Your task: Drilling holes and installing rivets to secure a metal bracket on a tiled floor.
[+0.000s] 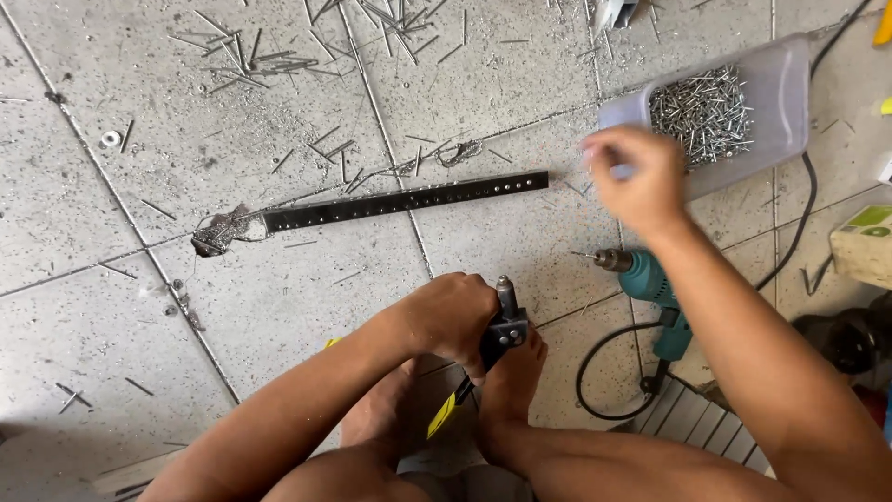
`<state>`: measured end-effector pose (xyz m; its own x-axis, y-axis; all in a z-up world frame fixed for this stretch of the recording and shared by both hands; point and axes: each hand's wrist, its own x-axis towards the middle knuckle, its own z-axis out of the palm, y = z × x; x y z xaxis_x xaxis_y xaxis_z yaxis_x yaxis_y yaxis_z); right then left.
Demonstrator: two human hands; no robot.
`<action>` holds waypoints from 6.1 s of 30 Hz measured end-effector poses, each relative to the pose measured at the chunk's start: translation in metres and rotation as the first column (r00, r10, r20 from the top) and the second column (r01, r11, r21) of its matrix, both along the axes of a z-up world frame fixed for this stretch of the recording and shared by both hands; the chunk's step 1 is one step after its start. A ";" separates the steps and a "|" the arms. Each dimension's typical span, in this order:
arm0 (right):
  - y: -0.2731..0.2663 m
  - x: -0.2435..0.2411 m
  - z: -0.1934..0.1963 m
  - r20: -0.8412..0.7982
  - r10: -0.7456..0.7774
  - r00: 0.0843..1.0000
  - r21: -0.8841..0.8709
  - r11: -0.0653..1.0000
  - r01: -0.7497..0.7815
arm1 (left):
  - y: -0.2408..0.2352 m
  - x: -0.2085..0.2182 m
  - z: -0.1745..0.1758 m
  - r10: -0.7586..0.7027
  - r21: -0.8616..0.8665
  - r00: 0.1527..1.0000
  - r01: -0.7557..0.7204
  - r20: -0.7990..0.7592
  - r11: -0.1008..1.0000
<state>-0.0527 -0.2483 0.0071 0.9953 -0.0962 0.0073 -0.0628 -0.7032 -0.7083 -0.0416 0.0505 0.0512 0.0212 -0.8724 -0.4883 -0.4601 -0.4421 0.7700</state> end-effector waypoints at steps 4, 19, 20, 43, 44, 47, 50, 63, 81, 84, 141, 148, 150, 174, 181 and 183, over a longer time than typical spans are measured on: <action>-0.072 -0.002 0.020 0.330 -0.079 0.941 -0.224 0.961 0.160 | 0.013 0.005 -0.010 0.033 -0.077 0.998 -0.036 -0.049 0.996; -0.096 0.006 0.006 -0.577 -0.372 0.727 -0.516 0.856 0.029 | 0.028 0.004 -0.014 0.044 -0.117 0.998 -0.040 0.037 0.992; -0.094 0.005 0.011 -0.569 -0.399 0.719 -0.526 0.849 0.054 | 0.027 0.005 -0.014 0.048 -0.117 0.999 -0.045 0.020 0.992; 0.078 -0.033 0.088 -0.432 0.263 0.863 0.381 0.920 -0.090 | -0.024 0.008 -0.006 -0.123 -0.078 0.990 0.128 0.066 0.989; 0.078 -0.033 0.087 -0.444 0.237 0.864 0.409 0.912 -0.040 | -0.024 0.009 -0.005 -0.124 -0.081 0.990 0.129 0.067 0.988; 0.083 -0.031 0.088 -0.474 0.204 0.856 0.421 0.907 0.017 | -0.023 0.010 -0.008 -0.125 -0.083 0.991 0.129 0.050 0.988; 0.086 -0.026 0.086 -0.498 0.213 0.840 0.370 0.929 -0.016 | -0.022 0.009 -0.013 -0.128 -0.087 0.992 0.129 0.017 0.988; 0.127 -0.140 0.047 -0.690 0.275 0.669 0.655 0.630 0.417 | -0.075 -0.001 -0.060 0.487 0.076 0.065 -0.962 -0.871 0.264; 0.136 -0.141 0.016 -0.662 -0.359 0.657 -0.212 0.931 0.296 | -0.082 -0.028 -0.109 0.569 0.378 -0.214 -0.907 -0.794 0.186; 0.118 -0.136 0.015 -0.519 -0.399 0.756 -0.340 0.908 0.245 | -0.088 -0.030 -0.107 0.432 0.443 -0.352 -0.887 -0.830 0.130; 0.096 -0.101 0.041 -0.836 -0.169 0.522 -0.186 0.982 0.021 | -0.121 -0.035 -0.117 -0.004 0.481 -0.483 -0.873 -0.876 0.077; 0.099 -0.095 0.087 -0.970 -0.139 0.197 -0.145 0.989 -0.014 | -0.125 -0.043 -0.132 0.022 0.409 -0.409 -0.913 -0.912 0.008; 0.101 -0.119 0.046 -0.767 -0.144 0.625 0.026 0.967 0.254 | -0.125 -0.040 -0.121 -0.012 0.492 -0.492 -0.871 -0.871 -0.005; 0.101 -0.124 0.052 -0.886 -0.124 0.448 -0.001 0.964 0.265 | -0.114 -0.039 -0.121 0.192 0.565 -0.560 -0.824 -0.806 -0.030; 0.121 -0.121 -0.002 -0.569 -0.364 0.737 -0.192 0.931 0.311 | -0.116 -0.032 -0.115 0.155 0.563 -0.562 -0.825 -0.812 -0.045; 0.116 -0.140 -0.029 -0.326 -0.438 0.838 -0.321 0.885 0.338 | -0.111 -0.033 -0.098 0.148 0.559 -0.557 -0.829 -0.817 -0.037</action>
